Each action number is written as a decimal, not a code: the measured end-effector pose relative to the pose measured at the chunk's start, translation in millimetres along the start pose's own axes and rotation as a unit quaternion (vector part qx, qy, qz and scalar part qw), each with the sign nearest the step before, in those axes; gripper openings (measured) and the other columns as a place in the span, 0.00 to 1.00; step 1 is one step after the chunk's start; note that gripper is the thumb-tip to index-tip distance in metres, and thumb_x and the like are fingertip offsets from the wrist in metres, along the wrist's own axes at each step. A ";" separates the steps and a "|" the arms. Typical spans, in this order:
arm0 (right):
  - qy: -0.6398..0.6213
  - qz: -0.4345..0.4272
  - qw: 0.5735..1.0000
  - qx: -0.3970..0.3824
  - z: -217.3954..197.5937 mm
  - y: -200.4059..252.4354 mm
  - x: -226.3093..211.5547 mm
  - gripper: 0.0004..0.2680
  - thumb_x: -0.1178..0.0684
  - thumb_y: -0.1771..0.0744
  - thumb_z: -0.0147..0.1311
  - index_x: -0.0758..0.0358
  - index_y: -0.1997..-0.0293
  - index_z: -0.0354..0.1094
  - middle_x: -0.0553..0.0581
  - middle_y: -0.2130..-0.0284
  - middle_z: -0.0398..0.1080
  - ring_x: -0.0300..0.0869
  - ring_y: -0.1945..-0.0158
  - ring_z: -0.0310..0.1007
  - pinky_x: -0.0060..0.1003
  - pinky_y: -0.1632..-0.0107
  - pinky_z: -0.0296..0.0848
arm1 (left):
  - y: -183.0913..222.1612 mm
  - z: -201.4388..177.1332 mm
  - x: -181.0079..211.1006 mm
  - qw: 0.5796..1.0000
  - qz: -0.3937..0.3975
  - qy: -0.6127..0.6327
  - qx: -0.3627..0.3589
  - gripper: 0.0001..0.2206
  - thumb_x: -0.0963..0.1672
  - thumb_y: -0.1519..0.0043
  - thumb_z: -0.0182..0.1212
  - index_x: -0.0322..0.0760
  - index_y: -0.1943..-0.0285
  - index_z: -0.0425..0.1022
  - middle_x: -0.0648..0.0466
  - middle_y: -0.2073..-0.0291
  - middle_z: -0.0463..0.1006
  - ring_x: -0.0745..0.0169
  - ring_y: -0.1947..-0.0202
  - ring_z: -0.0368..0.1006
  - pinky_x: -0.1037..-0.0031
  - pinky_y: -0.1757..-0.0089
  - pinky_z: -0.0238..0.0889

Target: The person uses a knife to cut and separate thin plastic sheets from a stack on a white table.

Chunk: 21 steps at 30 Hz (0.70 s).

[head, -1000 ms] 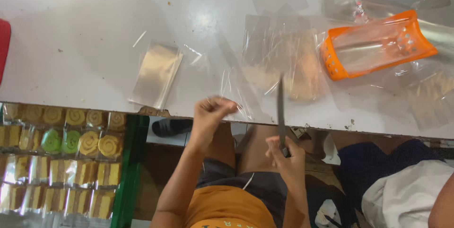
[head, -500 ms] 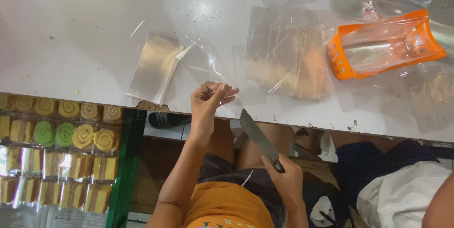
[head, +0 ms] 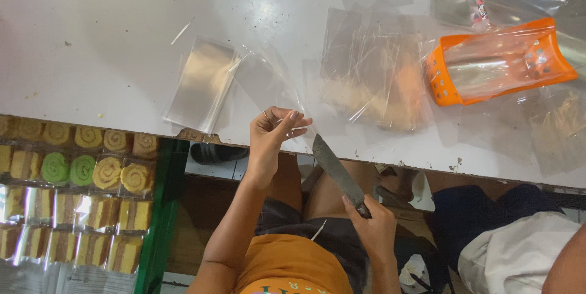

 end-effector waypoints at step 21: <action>-0.056 0.014 0.998 0.010 -12.4 -29.0 -24.0 0.10 0.48 0.35 0.62 0.57 0.76 0.66 0.46 0.83 0.65 0.34 0.76 0.62 0.33 0.69 0.59 | 78.0 63.8 -40.8 0.957 -0.082 -0.153 -0.234 0.03 0.41 0.35 0.62 0.35 0.59 0.76 0.49 0.66 0.83 0.61 0.68 0.81 0.75 0.64 0.78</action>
Point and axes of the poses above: each hand's wrist, its own y-axis away from the middle knuckle, its own z-axis out of the palm, x = y × z, the point moved 9 cm from there along -y, towards the middle knuckle
